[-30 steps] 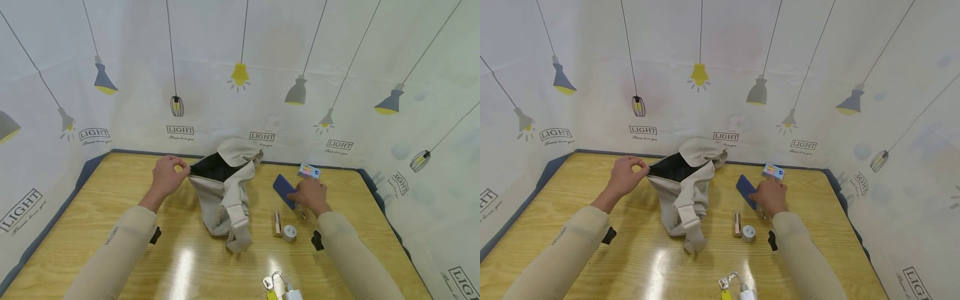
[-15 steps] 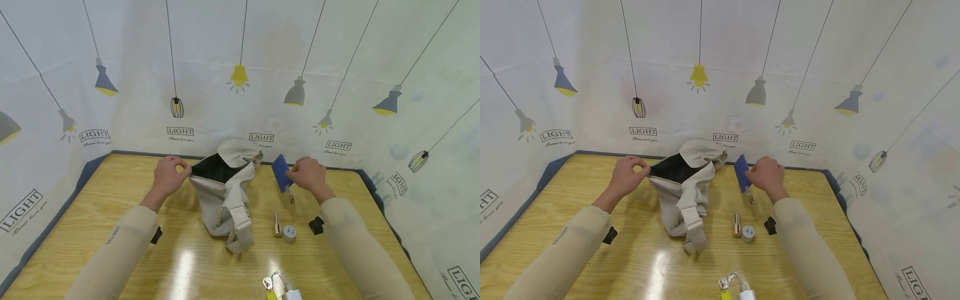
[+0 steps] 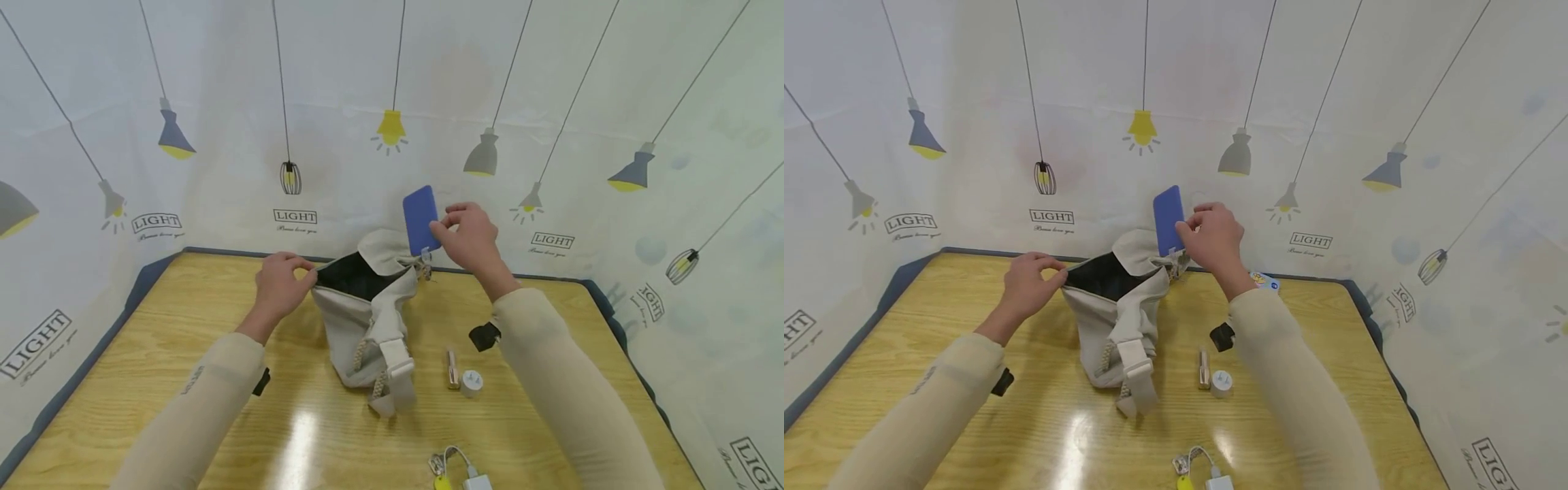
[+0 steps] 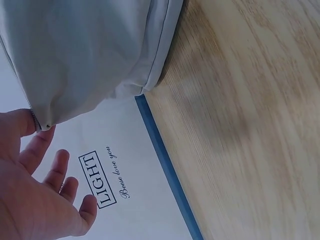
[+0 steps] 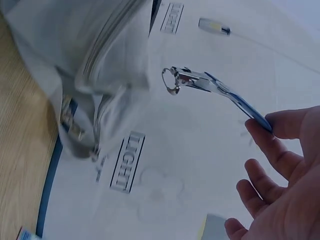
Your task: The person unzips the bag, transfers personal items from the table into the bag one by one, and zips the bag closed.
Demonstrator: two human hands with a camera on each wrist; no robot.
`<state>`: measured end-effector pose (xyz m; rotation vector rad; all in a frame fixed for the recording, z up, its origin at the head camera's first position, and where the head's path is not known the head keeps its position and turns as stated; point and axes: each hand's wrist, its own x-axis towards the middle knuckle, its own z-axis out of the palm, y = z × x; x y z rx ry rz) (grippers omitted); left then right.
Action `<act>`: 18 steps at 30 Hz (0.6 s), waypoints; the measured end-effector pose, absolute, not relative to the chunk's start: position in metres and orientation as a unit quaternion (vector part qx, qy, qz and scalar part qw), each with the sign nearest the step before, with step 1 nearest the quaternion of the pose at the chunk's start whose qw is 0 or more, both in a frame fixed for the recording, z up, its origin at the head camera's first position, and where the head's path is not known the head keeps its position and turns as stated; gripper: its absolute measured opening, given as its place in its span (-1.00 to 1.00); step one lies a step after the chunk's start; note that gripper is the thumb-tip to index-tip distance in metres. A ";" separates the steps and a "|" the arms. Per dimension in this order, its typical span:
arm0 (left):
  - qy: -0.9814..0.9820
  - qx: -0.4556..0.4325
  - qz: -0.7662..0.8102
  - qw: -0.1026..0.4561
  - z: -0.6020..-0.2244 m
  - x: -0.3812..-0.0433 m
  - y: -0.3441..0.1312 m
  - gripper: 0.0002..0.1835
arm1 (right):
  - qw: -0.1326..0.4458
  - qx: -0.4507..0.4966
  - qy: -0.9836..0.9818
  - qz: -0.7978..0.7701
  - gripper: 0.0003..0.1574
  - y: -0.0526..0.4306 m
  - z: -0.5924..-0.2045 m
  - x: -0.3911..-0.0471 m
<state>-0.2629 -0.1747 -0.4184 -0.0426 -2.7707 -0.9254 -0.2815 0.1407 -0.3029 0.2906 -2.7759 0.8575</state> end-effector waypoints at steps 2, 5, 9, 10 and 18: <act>-0.943 -0.015 -0.310 0.116 -0.417 -0.263 -0.173 -0.66 | 0.120 0.110 -0.941 0.296 -0.58 0.127 -0.303 -0.282; -0.944 -0.011 -0.306 0.124 -0.417 -0.263 -0.171 -0.66 | 0.132 0.116 -0.939 0.296 -0.60 0.106 -0.308 -0.284; -0.942 -0.007 -0.309 0.133 -0.417 -0.262 -0.170 -0.67 | 0.136 0.122 -0.937 0.298 -0.62 0.081 -0.320 -0.285; -0.941 -0.006 -0.312 0.135 -0.417 -0.263 -0.169 -0.68 | 0.134 0.126 -0.937 0.297 -0.62 0.075 -0.323 -0.285; -0.926 -0.004 -0.352 0.135 -0.410 -0.266 -0.164 -0.67 | 0.070 0.125 -0.965 0.218 -0.63 0.049 -0.355 -0.284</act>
